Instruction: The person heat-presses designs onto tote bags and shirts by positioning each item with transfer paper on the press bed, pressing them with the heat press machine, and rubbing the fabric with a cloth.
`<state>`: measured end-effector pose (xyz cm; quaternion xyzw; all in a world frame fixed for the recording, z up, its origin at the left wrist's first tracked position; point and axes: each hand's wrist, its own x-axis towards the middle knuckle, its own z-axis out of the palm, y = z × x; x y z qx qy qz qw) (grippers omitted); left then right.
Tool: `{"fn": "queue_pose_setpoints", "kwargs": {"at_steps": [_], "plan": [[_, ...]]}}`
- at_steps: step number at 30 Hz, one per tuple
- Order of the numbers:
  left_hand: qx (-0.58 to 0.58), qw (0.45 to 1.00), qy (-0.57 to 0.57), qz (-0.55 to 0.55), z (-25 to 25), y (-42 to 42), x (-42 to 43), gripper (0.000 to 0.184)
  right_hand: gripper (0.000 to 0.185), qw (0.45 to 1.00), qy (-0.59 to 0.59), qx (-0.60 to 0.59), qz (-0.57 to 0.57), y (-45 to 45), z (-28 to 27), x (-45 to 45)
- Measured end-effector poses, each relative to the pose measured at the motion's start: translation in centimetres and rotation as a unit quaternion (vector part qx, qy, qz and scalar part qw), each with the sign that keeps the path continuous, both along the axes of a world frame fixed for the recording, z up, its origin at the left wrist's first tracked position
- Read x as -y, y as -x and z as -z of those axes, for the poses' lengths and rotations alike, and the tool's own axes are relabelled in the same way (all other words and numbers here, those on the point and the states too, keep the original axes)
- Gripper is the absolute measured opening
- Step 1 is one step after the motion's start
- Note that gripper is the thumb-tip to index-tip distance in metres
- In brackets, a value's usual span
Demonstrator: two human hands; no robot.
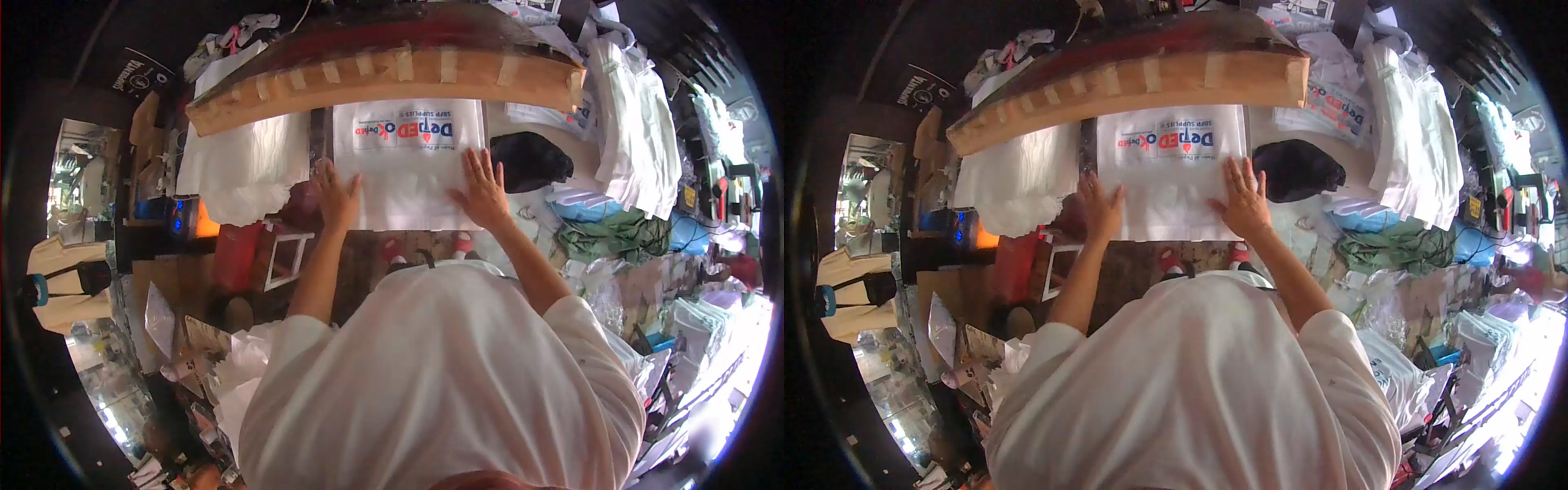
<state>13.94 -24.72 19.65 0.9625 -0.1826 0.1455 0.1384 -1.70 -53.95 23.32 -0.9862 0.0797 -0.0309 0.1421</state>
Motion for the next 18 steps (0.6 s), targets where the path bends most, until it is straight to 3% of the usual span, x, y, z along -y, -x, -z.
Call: {"fn": "queue_pose_setpoints", "kwargs": {"at_steps": [3,5,7,9,11,13,14,15,18], "plan": [[0.010,1.000,-0.014,-0.021,0.0,3.5,-2.1,0.070,0.082,1.000,0.006,-0.015,0.021,1.0,0.7,0.3],[0.009,0.993,0.118,-0.030,-0.5,4.7,-2.7,0.048,0.079,0.999,-0.029,0.018,0.021,0.7,1.1,0.5],[0.013,0.992,0.119,-0.032,-0.2,4.8,-3.4,0.040,0.071,0.997,-0.019,0.059,0.034,0.0,-0.1,0.6],[0.019,0.992,0.122,-0.037,0.2,4.3,-4.0,0.033,0.059,0.964,-0.155,0.100,0.190,-1.1,-1.2,0.8],[-0.034,0.979,0.196,-0.036,0.7,3.7,-4.4,0.032,0.053,0.951,-0.152,0.148,0.226,-2.7,-0.7,1.6],[-0.091,0.970,0.223,-0.030,-1.0,3.2,-4.2,0.030,0.043,0.922,-0.250,0.068,0.288,-3.8,-1.0,3.1],[-0.148,0.957,0.250,-0.024,-2.3,3.0,-4.1,0.029,0.030,0.935,-0.232,0.115,0.243,-4.0,0.7,4.2],[-0.151,0.956,0.250,-0.022,-3.3,2.9,-4.1,0.029,0.030,0.935,-0.231,0.114,0.246,-3.7,0.3,4.2],[-0.290,0.864,0.406,-0.068,-4.3,2.7,-5.1,0.016,0.025,0.901,-0.354,0.005,0.252,-2.4,-0.6,4.6]]}}
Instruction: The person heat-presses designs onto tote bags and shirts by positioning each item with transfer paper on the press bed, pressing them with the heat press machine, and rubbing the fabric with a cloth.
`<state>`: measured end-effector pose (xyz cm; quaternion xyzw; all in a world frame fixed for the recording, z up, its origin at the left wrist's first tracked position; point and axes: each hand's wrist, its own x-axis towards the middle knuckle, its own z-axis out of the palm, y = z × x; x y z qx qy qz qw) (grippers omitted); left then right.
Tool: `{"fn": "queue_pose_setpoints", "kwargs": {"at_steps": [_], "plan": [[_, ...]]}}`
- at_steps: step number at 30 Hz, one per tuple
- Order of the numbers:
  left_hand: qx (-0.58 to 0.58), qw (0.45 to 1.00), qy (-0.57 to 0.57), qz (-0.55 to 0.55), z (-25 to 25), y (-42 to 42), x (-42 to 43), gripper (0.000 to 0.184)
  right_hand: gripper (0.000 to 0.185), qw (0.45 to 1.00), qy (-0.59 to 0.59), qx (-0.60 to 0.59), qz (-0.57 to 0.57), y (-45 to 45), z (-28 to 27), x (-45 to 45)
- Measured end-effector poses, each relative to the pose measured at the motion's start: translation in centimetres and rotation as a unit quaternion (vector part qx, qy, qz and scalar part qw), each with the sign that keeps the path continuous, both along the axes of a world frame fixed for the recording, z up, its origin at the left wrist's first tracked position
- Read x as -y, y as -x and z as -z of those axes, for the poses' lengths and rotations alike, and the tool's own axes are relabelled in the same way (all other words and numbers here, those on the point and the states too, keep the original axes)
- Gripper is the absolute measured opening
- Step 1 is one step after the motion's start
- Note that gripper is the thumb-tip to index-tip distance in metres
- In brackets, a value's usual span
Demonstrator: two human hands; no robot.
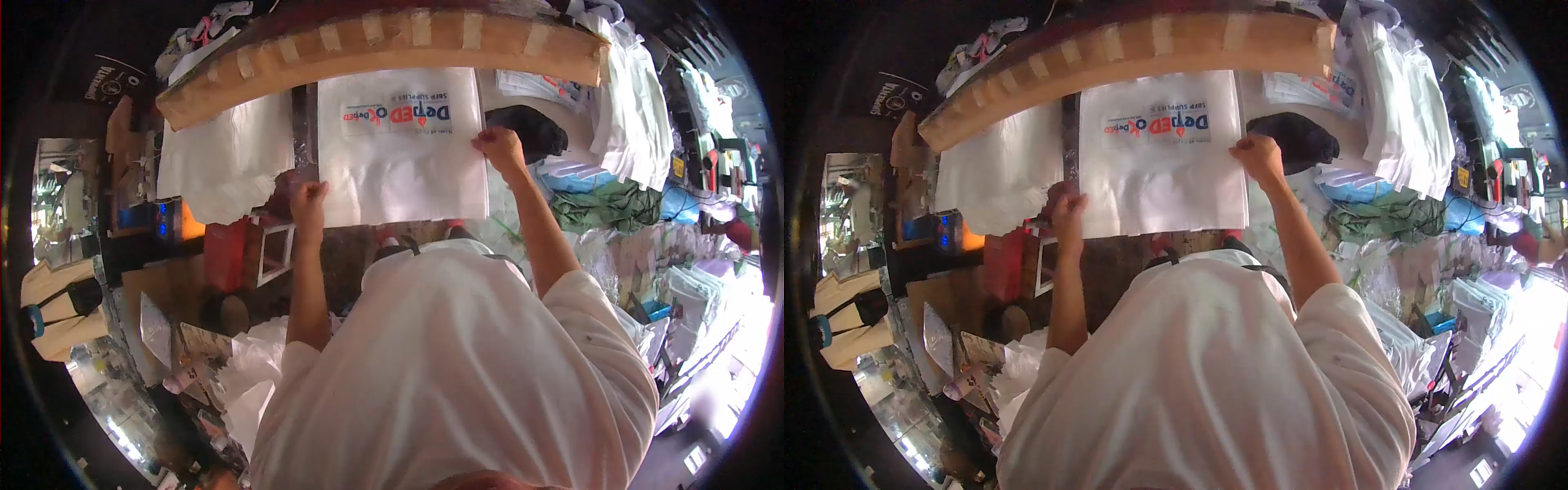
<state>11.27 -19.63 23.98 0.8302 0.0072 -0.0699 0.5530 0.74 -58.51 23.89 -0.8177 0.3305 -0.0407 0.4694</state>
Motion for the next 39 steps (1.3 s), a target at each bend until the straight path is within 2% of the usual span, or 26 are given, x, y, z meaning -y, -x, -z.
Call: {"fn": "queue_pose_setpoints", "kwargs": {"at_steps": [3,4,8,10,11,14,16,17,19,20,22,26,28,32,33,34,35,37,38,39], "plan": [[-0.059,0.996,0.062,0.034,-0.2,0.7,-2.5,0.018,0.023,0.996,-0.069,-0.051,0.031,3.4,1.0,-0.9],[-0.077,0.996,0.004,0.049,-0.8,1.1,-2.8,0.015,0.020,0.992,-0.117,-0.030,0.034,4.5,1.7,-1.2],[-0.104,0.991,0.052,0.065,1.1,2.5,-3.9,0.015,0.020,0.989,-0.121,-0.064,0.056,6.3,1.5,-2.3],[-0.134,0.989,0.039,0.058,0.9,3.1,-3.7,0.017,0.017,0.998,0.039,-0.036,0.023,6.2,-0.2,-2.7],[-0.138,0.988,0.040,0.058,1.3,3.1,-3.8,0.017,0.017,0.998,0.041,-0.040,0.023,6.0,-0.2,-2.7],[-0.138,0.989,0.017,0.045,2.0,3.4,-3.8,0.019,0.016,0.980,0.196,0.017,0.032,3.8,-0.5,-2.2],[-0.121,0.992,0.013,0.046,0.4,3.8,-3.2,0.023,0.030,0.946,0.313,0.074,-0.038,1.7,-0.8,-2.3],[-0.122,0.991,0.014,0.044,1.1,3.9,-3.7,0.023,0.030,0.946,0.314,0.074,-0.040,0.5,-1.0,-2.6],[-0.135,0.989,-0.002,0.061,2.5,3.9,-4.6,0.028,0.049,0.896,0.408,0.116,-0.131,-1.7,-1.4,-3.0],[-0.135,0.989,-0.001,0.060,2.7,4.0,-5.0,0.028,0.049,0.895,0.409,0.116,-0.131,-2.4,-0.4,-2.6],[-0.174,0.980,-0.022,0.094,1.5,4.7,-5.1,0.031,0.060,0.859,0.482,-0.045,-0.169,-2.9,1.8,-2.1],[-0.201,0.972,-0.071,0.098,1.4,5.8,-5.8,0.030,0.063,0.875,0.459,-0.039,-0.152,-2.5,2.4,-2.0],[-0.261,0.958,0.084,0.087,3.8,6.8,-6.6,0.028,0.063,0.902,0.420,-0.044,-0.087,-1.9,2.6,-2.0],[-0.320,0.931,0.167,0.055,7.0,8.6,-7.1,0.028,0.064,0.931,0.358,-0.039,-0.058,-0.1,3.8,-1.6],[-0.344,0.903,0.256,0.029,9.4,9.3,-7.7,0.023,0.063,0.939,0.339,-0.014,-0.059,0.4,4.4,-1.5],[-0.366,0.865,0.343,0.003,9.7,9.6,-7.6,0.019,0.062,0.946,0.319,0.011,-0.060,0.7,4.5,-1.5],[-0.365,0.866,0.342,0.007,9.9,10.0,-7.6,0.019,0.062,0.946,0.319,0.012,-0.057,1.0,4.5,-1.5],[-0.349,0.887,0.282,0.108,9.1,10.9,-6.5,0.026,0.061,0.965,0.260,0.021,-0.032,1.5,4.2,-1.9],[-0.343,0.891,0.261,0.143,9.1,11.4,-6.2,0.029,0.060,0.959,0.279,0.044,-0.039,1.5,4.7,-1.7],[-0.376,0.861,0.321,0.117,10.9,11.9,-6.4,0.030,0.060,0.959,0.278,0.044,-0.036,1.5,4.3,-1.9]]}}
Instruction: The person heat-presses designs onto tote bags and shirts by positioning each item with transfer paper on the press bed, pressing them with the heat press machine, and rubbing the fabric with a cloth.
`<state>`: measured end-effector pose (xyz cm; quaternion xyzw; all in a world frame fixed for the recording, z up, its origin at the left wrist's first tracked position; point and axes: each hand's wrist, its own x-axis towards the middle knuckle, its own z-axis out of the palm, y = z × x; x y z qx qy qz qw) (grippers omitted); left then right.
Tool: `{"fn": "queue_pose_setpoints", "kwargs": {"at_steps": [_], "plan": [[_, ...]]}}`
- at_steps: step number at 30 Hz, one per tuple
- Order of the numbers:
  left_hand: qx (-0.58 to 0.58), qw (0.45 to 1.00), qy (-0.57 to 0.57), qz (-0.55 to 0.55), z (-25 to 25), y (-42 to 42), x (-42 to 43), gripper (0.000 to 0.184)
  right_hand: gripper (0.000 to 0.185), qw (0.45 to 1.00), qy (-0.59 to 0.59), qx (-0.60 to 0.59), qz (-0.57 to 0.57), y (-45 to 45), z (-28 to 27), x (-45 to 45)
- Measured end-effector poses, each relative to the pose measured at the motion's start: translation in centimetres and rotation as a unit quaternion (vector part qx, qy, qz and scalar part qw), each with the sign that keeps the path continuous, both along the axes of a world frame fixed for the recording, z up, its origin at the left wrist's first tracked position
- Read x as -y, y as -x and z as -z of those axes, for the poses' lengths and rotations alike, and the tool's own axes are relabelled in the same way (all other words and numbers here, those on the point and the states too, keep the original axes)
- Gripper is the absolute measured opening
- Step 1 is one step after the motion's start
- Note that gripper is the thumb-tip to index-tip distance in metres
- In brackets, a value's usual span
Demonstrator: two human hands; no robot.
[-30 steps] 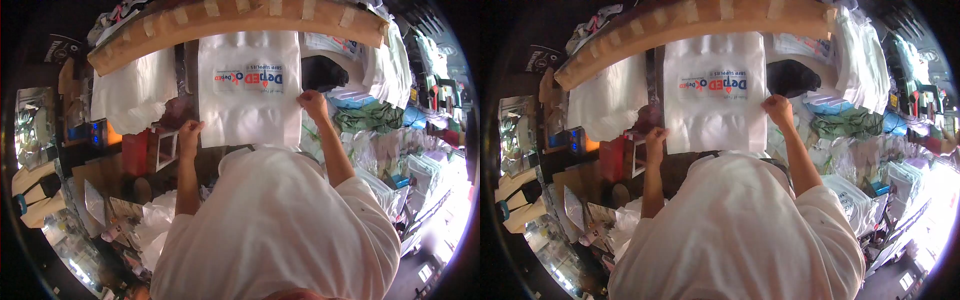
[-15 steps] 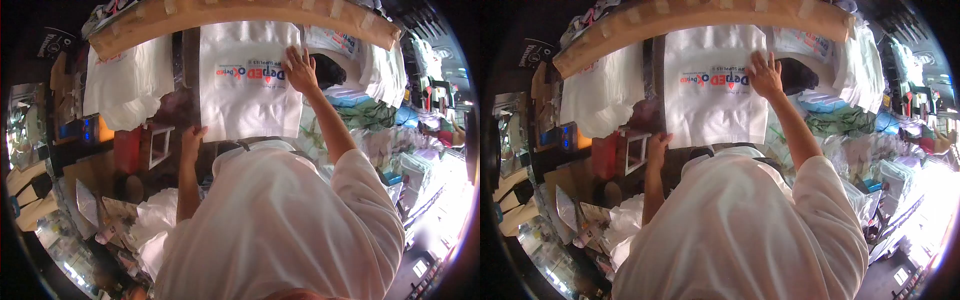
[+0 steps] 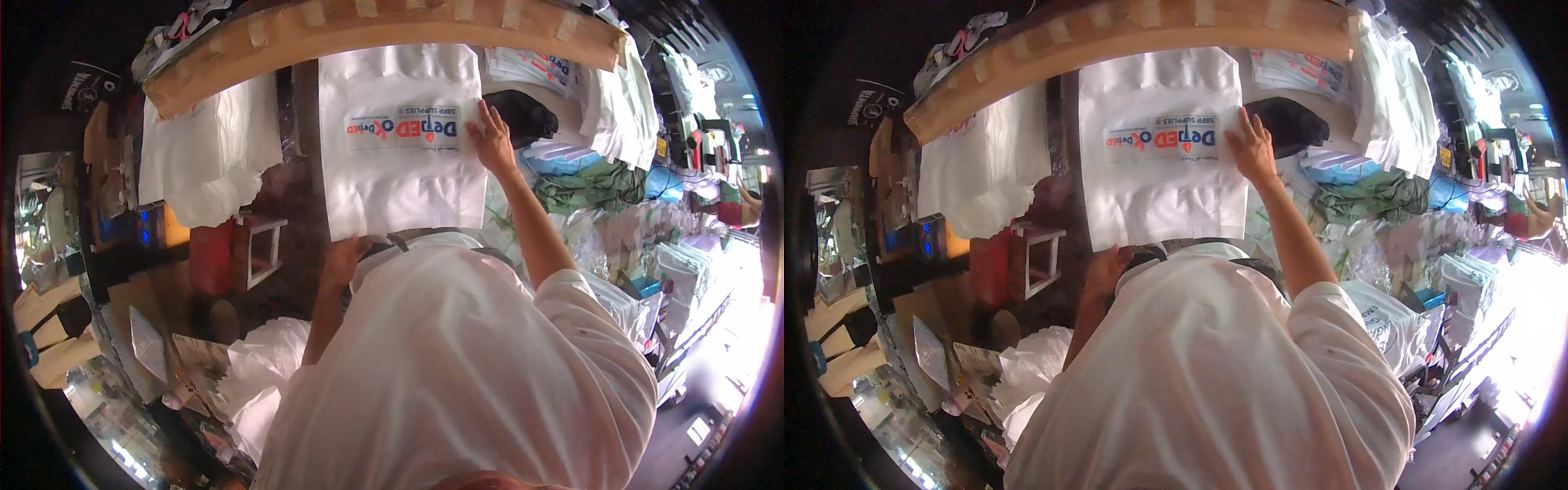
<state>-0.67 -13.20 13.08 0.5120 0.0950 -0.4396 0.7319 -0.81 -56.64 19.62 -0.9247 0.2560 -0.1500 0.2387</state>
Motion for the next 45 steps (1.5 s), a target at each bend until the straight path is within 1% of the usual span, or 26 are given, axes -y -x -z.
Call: {"fn": "queue_pose_setpoints", "kwargs": {"at_steps": [1,2,4,5,7,11,14,15,18,20,22,23,26,27,29,31,33,35,36,37,38,40,41,43,44,45], "plan": [[-0.056,0.997,0.048,-0.032,0.4,0.2,0.3,0.031,0.060,0.999,-0.023,-0.017,0.014,-0.1,-0.7,-0.3],[-0.056,0.997,0.046,-0.030,0.8,0.5,0.5,0.031,0.061,0.998,-0.047,-0.034,0.028,-0.1,-1.2,-0.6],[-0.022,0.999,-0.042,-0.005,0.1,0.6,1.8,0.034,0.061,0.998,-0.042,-0.027,0.026,-0.1,-0.4,-0.4],[-0.021,0.999,-0.042,-0.006,-0.4,0.5,2.1,0.034,0.061,0.999,-0.037,-0.020,0.024,-0.2,0.0,-0.2],[0.052,0.985,-0.164,0.019,-1.0,0.4,2.5,0.038,0.062,0.999,-0.034,-0.015,0.026,-0.2,-0.1,-0.4],[0.079,0.978,-0.189,-0.037,-2.0,0.4,3.1,0.036,0.061,0.999,-0.035,-0.002,0.033,0.1,-1.0,-0.2],[0.132,0.978,-0.154,-0.044,-8.0,0.0,4.9,0.043,0.054,0.997,-0.049,0.003,0.054,0.4,-1.8,-0.7],[0.179,0.967,-0.176,-0.038,-8.8,-0.1,5.2,0.045,0.048,0.991,-0.105,-0.012,0.084,0.2,-3.3,-1.2],[0.271,0.937,-0.219,-0.031,-9.4,-0.4,5.2,0.045,0.052,0.977,-0.194,0.006,0.094,0.8,-3.1,-1.1],[0.315,0.915,-0.248,-0.045,-9.5,-0.9,4.6,0.041,0.052,0.984,-0.169,0.004,0.062,0.9,-3.0,-1.0],[0.256,0.939,-0.157,-0.169,-8.7,-2.0,4.4,0.030,0.043,0.961,-0.275,-0.042,0.006,0.0,-2.9,-0.6],[0.279,0.933,-0.162,-0.160,-9.0,-3.0,3.7,0.027,0.038,0.932,-0.360,-0.036,-0.006,-0.4,-3.5,-1.0],[0.313,0.909,-0.205,-0.183,-15.5,-6.1,3.4,0.028,0.031,0.825,-0.559,-0.036,-0.069,-2.0,-5.1,-2.5],[0.317,0.900,-0.221,-0.201,-17.4,-7.3,2.9,0.029,0.031,0.822,-0.559,-0.044,-0.095,-2.5,-5.8,-3.6],[0.479,0.829,-0.146,-0.247,-20.8,-9.2,1.4,0.031,0.035,0.763,-0.629,-0.054,-0.140,-4.0,-7.6,-5.6],[0.488,0.801,-0.179,-0.298,-27.3,-9.0,-0.6,0.032,0.037,0.740,-0.643,-0.055,-0.189,-5.5,-7.3,-8.2],[0.511,0.745,-0.310,-0.295,-29.2,-9.0,-5.0,0.038,0.040,0.704,-0.680,-0.018,-0.203,-6.2,-9.0,-12.3],[0.549,0.698,-0.369,-0.274,-28.1,-8.5,-12.5,0.046,0.043,0.666,-0.707,-0.009,-0.239,-7.2,-11.1,-16.0],[0.527,0.726,-0.288,-0.334,-29.3,-7.9,-13.3,0.047,0.044,0.647,-0.714,-0.018,-0.266,-7.6,-11.8,-17.8],[0.505,0.742,-0.203,-0.393,-30.5,-7.4,-14.2,0.049,0.041,0.661,-0.695,-0.018,-0.283,-8.1,-12.0,-19.2],[0.421,0.766,-0.078,-0.480,-32.9,-6.5,-13.4,0.049,0.038,0.675,-0.675,-0.015,-0.297,-8.7,-12.2,-20.5],[0.500,0.712,-0.136,-0.474,-31.8,-5.5,-16.7,0.049,0.043,0.684,-0.645,-0.020,-0.340,-9.9,-13.0,-22.7],[0.527,0.692,-0.154,-0.470,-31.6,-5.1,-18.3,0.049,0.040,0.660,-0.660,-0.017,-0.360,-10.6,-12.5,-23.8],[0.419,0.687,-0.086,-0.587,-32.5,-4.3,-19.5,0.049,0.037,0.635,-0.673,-0.013,-0.380,-12.0,-12.8,-25.7],[0.419,0.688,-0.084,-0.587,-32.2,-3.8,-20.8,0.049,0.034,0.630,-0.671,-0.016,-0.390,-12.6,-13.4,-26.6],[0.419,0.658,-0.097,-0.618,-31.5,-3.4,-22.3,0.048,0.031,0.625,-0.670,-0.019,-0.400,-13.2,-14.2,-27.5]]}}
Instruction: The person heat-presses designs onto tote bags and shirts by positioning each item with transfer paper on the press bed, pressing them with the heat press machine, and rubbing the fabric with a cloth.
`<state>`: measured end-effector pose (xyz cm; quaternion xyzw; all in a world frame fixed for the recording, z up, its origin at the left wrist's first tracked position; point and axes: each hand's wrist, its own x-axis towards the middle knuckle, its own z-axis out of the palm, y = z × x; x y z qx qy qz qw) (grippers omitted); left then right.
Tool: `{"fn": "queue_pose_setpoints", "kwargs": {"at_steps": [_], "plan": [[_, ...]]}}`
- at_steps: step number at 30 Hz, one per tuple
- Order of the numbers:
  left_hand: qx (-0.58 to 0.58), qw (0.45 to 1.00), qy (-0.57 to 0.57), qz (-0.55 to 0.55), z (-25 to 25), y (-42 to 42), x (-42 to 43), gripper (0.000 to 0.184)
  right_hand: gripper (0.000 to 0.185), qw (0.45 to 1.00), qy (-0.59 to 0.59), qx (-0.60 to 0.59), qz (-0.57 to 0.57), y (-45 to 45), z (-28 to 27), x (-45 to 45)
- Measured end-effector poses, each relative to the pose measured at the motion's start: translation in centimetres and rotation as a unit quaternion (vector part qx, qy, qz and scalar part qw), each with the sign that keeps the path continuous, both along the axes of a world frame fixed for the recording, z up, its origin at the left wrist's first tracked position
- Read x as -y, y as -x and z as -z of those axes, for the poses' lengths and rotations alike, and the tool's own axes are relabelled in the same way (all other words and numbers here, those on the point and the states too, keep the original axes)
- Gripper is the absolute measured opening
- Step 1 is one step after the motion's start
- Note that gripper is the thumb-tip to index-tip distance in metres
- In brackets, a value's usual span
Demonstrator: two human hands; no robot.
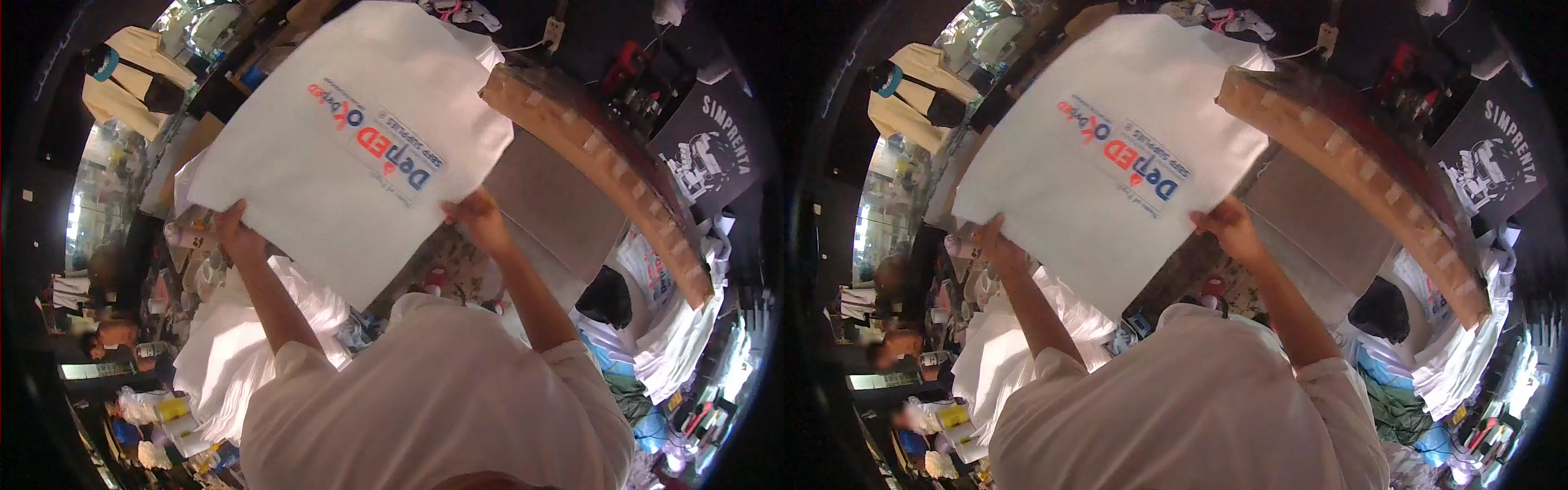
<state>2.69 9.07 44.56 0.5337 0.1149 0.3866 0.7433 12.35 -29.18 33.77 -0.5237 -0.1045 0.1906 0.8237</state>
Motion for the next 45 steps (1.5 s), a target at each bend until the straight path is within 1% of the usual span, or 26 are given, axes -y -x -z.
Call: {"fn": "queue_pose_setpoints", "kwargs": {"at_steps": [1,2,4,5,8,11,14,15,16,17,18,19,21,22,23,25,27,28,31,33,35,36,37,39,41,45], "plan": [[0.006,0.999,0.002,-0.044,0.1,0.3,-0.5,0.048,0.031,1.000,0.003,0.000,0.001,-0.4,-0.9,-0.7],[0.015,0.999,0.040,-0.035,-0.3,0.8,-1.2,0.046,0.030,1.000,-0.005,0.015,-0.005,-0.6,-2.1,-1.3],[0.018,1.000,0.017,-0.011,-1.2,1.6,-2.0,0.049,0.029,0.998,-0.038,0.035,-0.019,-1.0,-4.1,-2.4],[0.020,1.000,-0.011,0.014,-1.4,1.8,-1.6,0.051,0.029,0.999,-0.036,0.034,-0.022,-1.3,-3.9,-2.3],[0.067,0.997,0.007,0.022,-1.8,1.8,-1.0,0.056,0.031,0.997,-0.019,0.065,-0.030,-2.3,-3.7,-2.9],[0.070,0.997,-0.015,-0.027,-1.0,1.6,-1.6,0.062,0.032,0.996,-0.017,0.088,-0.016,-3.3,-4.1,-3.6],[0.115,0.992,0.025,0.038,-0.6,1.1,-1.5,0.052,0.029,0.996,-0.011,0.088,-0.012,-4.4,-4.7,-3.8],[0.119,0.992,0.025,0.032,0.2,1.0,-2.4,0.052,0.029,0.992,-0.002,0.122,0.006,-4.6,-4.7,-4.2],[0.100,0.982,-0.157,-0.031,1.5,0.4,-3.4,0.045,0.028,0.988,0.008,0.155,0.026,-5.4,-4.8,-4.5],[0.075,0.936,-0.332,-0.092,2.3,-0.2,-4.5,0.039,0.028,0.987,0.010,0.157,0.022,-6.3,-5.1,-4.8],[0.077,0.936,-0.330,-0.095,1.8,-0.8,-5.5,0.039,0.029,0.985,0.005,0.169,0.037,-7.3,-5.2,-5.3],[0.022,0.826,-0.535,-0.176,1.3,-1.3,-6.3,0.031,0.030,0.982,-0.002,0.179,0.053,-8.2,-5.4,-5.5],[-0.034,0.663,-0.705,-0.248,0.5,-3.2,-6.9,0.024,0.033,0.980,0.009,0.181,0.087,-10.0,-6.0,-6.3],[-0.051,0.849,-0.500,-0.161,-1.8,-5.1,-4.1,0.026,0.037,0.975,0.018,0.184,0.124,-11.0,-6.4,-6.6],[-0.060,0.964,-0.254,-0.055,-3.3,-7.1,-2.7,0.027,0.037,0.973,0.016,0.190,0.131,-12.5,-6.4,-6.9],[-0.048,0.968,-0.248,-0.012,-3.2,-10.5,-2.5,0.031,0.042,0.957,-0.026,0.208,0.202,-15.6,-5.1,-7.2],[-0.206,0.939,-0.273,-0.039,-4.1,-13.4,-0.6,0.033,0.049,0.948,-0.024,0.200,0.246,-18.6,-5.1,-7.4],[-0.112,0.963,-0.245,0.008,-2.6,-16.0,-1.1,0.031,0.051,0.942,0.003,0.180,0.282,-19.5,-5.5,-7.5],[-0.121,0.958,-0.254,0.053,2.3,-23.6,-2.6,0.028,0.057,0.924,0.069,0.125,0.356,-23.1,-3.7,-7.0],[-0.148,0.935,-0.318,0.054,7.7,-28.5,-3.3,0.030,0.064,0.838,0.354,0.083,0.407,-24.5,-1.6,-6.3],[-0.175,0.859,-0.481,-0.002,14.3,-32.4,-4.5,0.032,0.069,0.765,0.500,0.118,0.389,-23.5,0.8,-6.0],[-0.176,0.828,-0.532,-0.026,17.2,-33.6,-4.9,0.034,0.065,0.796,0.498,0.092,0.333,-23.0,1.8,-5.7],[-0.235,0.904,-0.355,0.041,17.5,-33.2,-3.6,0.037,0.060,0.824,0.491,0.065,0.275,-22.7,3.0,-5.4],[-0.225,0.903,-0.366,0.016,19.6,-33.7,-3.3,0.041,0.055,0.810,0.502,0.101,0.285,-22.6,5.5,-5.3],[-0.316,0.880,-0.354,0.016,20.2,-32.4,-2.7,0.040,0.051,0.795,0.513,0.135,0.294,-22.2,6.0,-5.2],[-0.276,0.918,-0.279,0.050,18.9,-32.1,-2.4,0.038,0.048,0.846,0.461,0.081,0.255,-21.8,3.2,-5.9]]}}
